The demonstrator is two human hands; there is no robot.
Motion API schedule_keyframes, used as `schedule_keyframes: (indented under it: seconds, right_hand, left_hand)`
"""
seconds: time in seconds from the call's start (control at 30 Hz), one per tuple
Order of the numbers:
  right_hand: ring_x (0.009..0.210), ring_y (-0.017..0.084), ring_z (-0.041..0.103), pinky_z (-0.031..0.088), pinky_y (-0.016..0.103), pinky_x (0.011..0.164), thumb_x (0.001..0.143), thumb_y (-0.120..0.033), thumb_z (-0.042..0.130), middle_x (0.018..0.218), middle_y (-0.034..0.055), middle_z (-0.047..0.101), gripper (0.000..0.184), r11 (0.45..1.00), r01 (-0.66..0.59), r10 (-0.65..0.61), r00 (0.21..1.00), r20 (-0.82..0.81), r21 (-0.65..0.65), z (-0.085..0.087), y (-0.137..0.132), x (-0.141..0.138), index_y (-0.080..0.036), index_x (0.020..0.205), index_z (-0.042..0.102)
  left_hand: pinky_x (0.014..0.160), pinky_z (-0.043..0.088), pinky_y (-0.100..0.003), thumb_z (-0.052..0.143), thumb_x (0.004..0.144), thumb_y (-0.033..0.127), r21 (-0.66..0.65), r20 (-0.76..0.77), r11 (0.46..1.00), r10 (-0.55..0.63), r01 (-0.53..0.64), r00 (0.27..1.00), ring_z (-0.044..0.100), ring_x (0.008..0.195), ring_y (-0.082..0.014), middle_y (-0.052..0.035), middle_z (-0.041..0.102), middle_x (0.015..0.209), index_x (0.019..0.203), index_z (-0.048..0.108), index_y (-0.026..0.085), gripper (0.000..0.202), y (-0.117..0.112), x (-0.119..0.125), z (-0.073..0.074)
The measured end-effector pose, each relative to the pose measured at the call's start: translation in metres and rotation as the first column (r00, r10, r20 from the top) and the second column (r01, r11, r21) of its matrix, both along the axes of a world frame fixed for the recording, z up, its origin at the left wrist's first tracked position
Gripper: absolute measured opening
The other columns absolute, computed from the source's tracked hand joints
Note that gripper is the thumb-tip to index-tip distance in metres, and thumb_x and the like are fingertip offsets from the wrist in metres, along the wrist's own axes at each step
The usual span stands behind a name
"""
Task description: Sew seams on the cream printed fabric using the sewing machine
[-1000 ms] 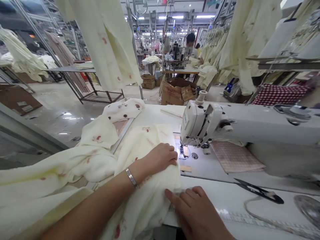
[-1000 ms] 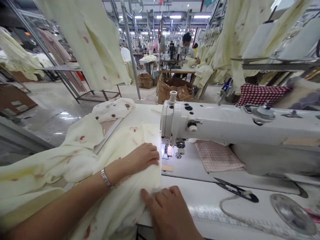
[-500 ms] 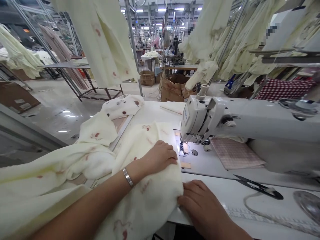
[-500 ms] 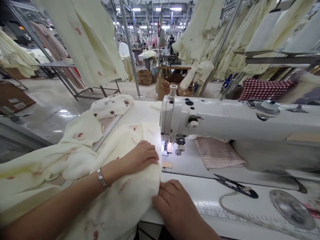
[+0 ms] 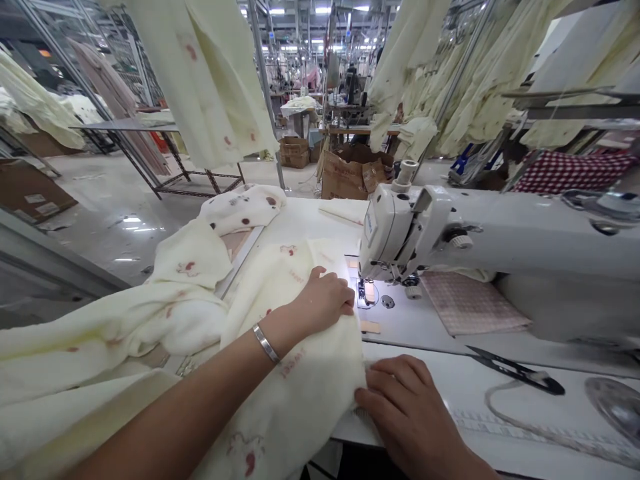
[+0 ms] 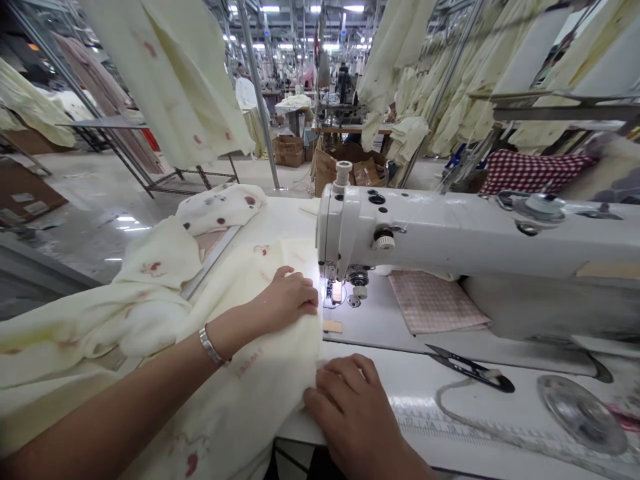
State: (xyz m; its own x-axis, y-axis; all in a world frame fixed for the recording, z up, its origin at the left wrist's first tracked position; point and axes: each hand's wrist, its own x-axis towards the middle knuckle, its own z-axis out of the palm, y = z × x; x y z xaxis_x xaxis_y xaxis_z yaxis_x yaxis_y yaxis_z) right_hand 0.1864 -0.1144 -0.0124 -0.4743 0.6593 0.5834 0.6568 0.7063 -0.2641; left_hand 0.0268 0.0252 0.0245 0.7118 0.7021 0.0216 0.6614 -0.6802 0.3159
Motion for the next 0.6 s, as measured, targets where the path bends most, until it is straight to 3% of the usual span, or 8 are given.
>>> schedule_keyframes:
  seconds: [0.27,0.37,0.6]
  right_hand:
    - [0.083,0.017,0.047,0.029,0.035,0.077,0.084,-0.008,0.044,0.088,0.0,0.065,0.021,0.997,0.067,-0.068,0.996,0.057,0.023,0.007,0.004,0.0,-0.02,0.081,0.061]
    - [0.079,0.017,0.046,0.028,0.035,0.075,0.082,-0.005,0.045,0.081,0.0003,0.064,0.021,0.997,0.072,-0.071,0.994,0.079,-0.003,0.005,0.008,0.0,-0.02,0.082,0.061]
    - [0.069,0.015,0.041,0.026,0.032,0.068,0.078,-0.001,0.043,0.071,0.0,0.059,0.023,0.996,0.049,-0.047,0.998,0.03,-0.075,-0.001,0.009,0.003,-0.019,0.077,0.058]
  left_hand:
    - [0.097,0.019,-0.043,0.058,0.082,0.024,0.004,0.01,1.0,-0.012,0.012,1.0,0.052,0.083,-0.0147,0.0038,0.058,0.075,0.072,0.061,0.021,0.011,0.001,-0.002,-0.002]
    - [0.095,0.02,-0.043,0.057,0.083,0.023,0.024,0.004,1.0,-0.006,0.006,1.0,0.051,0.081,-0.0144,0.0038,0.058,0.074,0.07,0.061,0.021,0.013,0.0,-0.002,-0.002]
    - [0.085,0.03,-0.042,0.051,0.084,0.016,0.175,-0.049,0.982,0.081,-0.071,0.996,0.047,0.088,-0.0218,-0.0047,0.056,0.08,0.07,0.058,0.015,0.015,-0.008,0.015,-0.001]
